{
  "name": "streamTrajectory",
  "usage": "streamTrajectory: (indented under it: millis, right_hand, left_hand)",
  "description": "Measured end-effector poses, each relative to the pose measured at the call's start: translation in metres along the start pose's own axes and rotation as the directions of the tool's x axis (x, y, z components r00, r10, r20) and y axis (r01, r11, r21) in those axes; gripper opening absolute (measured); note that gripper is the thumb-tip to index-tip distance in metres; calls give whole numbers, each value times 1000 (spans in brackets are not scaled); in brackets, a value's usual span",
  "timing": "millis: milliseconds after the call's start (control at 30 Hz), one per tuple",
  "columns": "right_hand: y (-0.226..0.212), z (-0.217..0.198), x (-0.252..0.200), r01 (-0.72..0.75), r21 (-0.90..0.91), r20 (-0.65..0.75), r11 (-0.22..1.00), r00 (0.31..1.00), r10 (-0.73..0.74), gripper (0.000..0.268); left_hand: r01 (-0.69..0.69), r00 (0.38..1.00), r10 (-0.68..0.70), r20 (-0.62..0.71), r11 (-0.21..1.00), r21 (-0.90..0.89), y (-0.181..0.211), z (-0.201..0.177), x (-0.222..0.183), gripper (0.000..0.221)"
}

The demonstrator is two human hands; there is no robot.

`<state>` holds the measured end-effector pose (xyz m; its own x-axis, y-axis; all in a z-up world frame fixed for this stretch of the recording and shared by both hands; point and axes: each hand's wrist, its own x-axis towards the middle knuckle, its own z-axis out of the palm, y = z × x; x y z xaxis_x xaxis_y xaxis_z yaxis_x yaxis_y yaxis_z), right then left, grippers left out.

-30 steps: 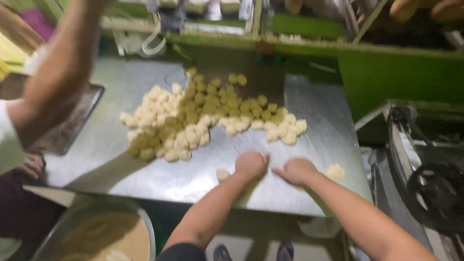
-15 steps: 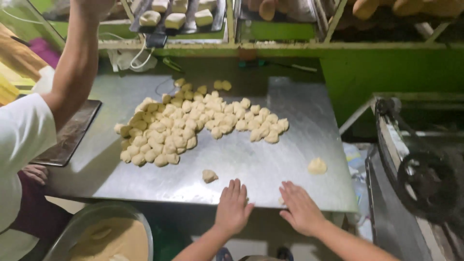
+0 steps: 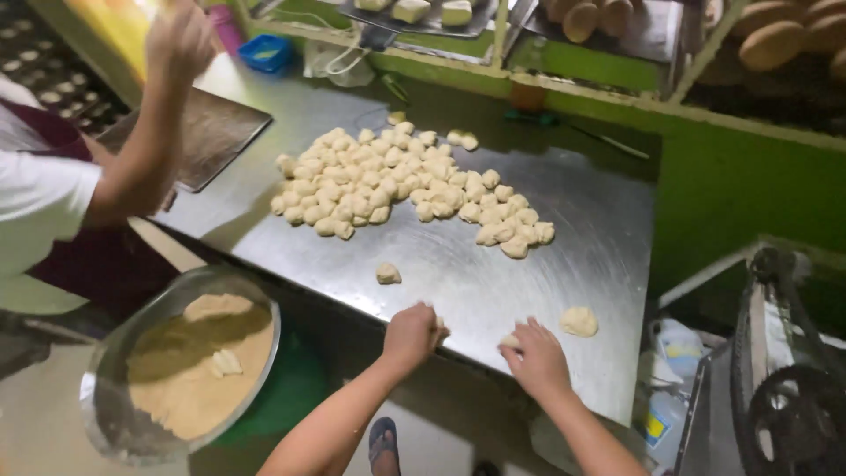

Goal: Shaping small pieces of dough into rolls on a metal preparation table in a bakery.

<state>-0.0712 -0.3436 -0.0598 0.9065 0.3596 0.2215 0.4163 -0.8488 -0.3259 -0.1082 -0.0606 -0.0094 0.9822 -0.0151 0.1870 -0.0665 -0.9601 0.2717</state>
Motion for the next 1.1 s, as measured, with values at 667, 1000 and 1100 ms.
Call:
streamTrajectory:
  millis: [667,1000,1100]
  right_hand:
    - [-44,-38,94,67,-57,304,996,952,-47,83]
    - [-97,38,5,-166,690,252,705,968,-19,48]
    - [-189,10,13,-234,911,345,340,883,-318,71]
  left_hand:
    - [180,983,-178,52,983,-38,30,-19,96,78]
    - [237,897,-440,51,378,-895,20,-18,-60,48]
    - [110,771,-596,-225,473,-874,-24,-29,-84,54]
